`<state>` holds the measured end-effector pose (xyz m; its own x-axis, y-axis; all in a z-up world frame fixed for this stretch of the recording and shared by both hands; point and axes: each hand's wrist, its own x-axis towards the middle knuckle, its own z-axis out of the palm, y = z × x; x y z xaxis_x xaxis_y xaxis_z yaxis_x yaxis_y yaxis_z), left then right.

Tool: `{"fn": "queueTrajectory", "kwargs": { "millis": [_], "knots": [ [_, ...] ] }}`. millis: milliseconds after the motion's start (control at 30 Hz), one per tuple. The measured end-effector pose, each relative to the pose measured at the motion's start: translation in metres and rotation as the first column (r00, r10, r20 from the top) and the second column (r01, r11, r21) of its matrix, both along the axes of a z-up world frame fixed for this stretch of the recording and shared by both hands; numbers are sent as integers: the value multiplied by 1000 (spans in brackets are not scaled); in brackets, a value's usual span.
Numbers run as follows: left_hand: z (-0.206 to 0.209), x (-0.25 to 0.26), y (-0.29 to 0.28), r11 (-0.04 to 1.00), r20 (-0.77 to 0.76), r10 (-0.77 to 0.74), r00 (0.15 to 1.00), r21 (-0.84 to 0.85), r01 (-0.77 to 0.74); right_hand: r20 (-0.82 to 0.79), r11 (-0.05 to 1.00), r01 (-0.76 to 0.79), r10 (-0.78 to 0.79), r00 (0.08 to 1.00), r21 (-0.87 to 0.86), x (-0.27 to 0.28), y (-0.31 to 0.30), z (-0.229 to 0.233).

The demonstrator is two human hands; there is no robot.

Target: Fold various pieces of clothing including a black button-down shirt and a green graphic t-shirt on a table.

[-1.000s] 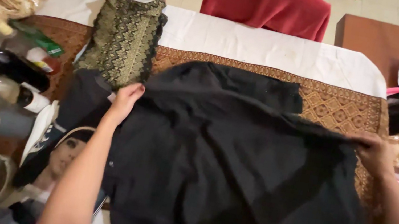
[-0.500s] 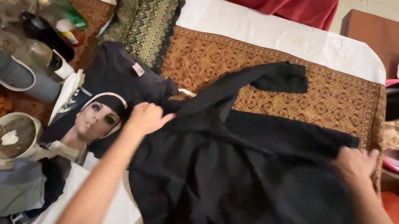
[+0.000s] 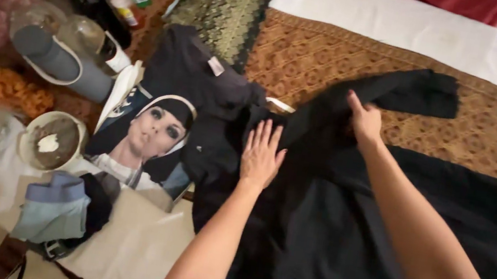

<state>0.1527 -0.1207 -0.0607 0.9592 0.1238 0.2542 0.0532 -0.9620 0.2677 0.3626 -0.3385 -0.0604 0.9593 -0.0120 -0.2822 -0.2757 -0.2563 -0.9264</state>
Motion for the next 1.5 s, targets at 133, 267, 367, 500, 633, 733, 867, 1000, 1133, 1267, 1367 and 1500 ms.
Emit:
{"fn": "queueTrajectory", "kwargs": {
  "millis": [133, 267, 367, 500, 633, 733, 867, 1000, 1133, 1267, 1367, 1500],
  "knots": [
    [-3, -1, 7, 998, 10, -17, 1000, -66, 17, -175, 958, 146, -103, 979, 248, 1, 28, 25],
    [37, -3, 1, 903, 46, -22, 999, -428, 39, 21, 785, 1, -17, 1000, 619, -65, 7, 63],
    [74, -5, 8, 784, 167, -224, 960, -554, 279, 283, 819, -444, 356, 890, 364, -116, -46, 9],
    [13, -21, 27, 627, 153, -735, 660, -216, 748, 472, 395, -774, 870, 142, -495, -162, -91, 0],
    [5, -48, 51, 509, 145, -843, 518, -95, 855, 505, 526, -669, 825, 252, -526, -158, -98, 59],
    [18, -68, 64, 367, -171, -910, 378, 96, 925, 469, 713, -435, 694, 546, -549, -147, -96, 66],
    [95, -73, 58, 189, -167, -970, 174, -74, 979, 426, 673, -326, 699, 574, -664, -144, -91, 48],
    [86, -40, 40, 607, 193, -684, 703, -383, 696, 394, 629, -210, 676, 623, -748, -157, -77, 38],
    [105, -7, 29, 817, 353, -552, 755, 49, 575, 321, 513, -180, 735, 597, -840, -148, -120, 40],
    [59, -15, 71, 990, 2, -134, 991, 44, 133, 285, 492, -84, 626, 726, -866, -129, -248, 17],
    [36, -9, 64, 959, 157, 38, 987, 272, -80, 242, 416, -27, 577, 780, -909, -115, -289, 24],
    [45, 22, 40, 955, -478, 239, 846, 272, -116, 248, 441, 7, 490, 836, -897, -105, -275, 48]
  ]
}}
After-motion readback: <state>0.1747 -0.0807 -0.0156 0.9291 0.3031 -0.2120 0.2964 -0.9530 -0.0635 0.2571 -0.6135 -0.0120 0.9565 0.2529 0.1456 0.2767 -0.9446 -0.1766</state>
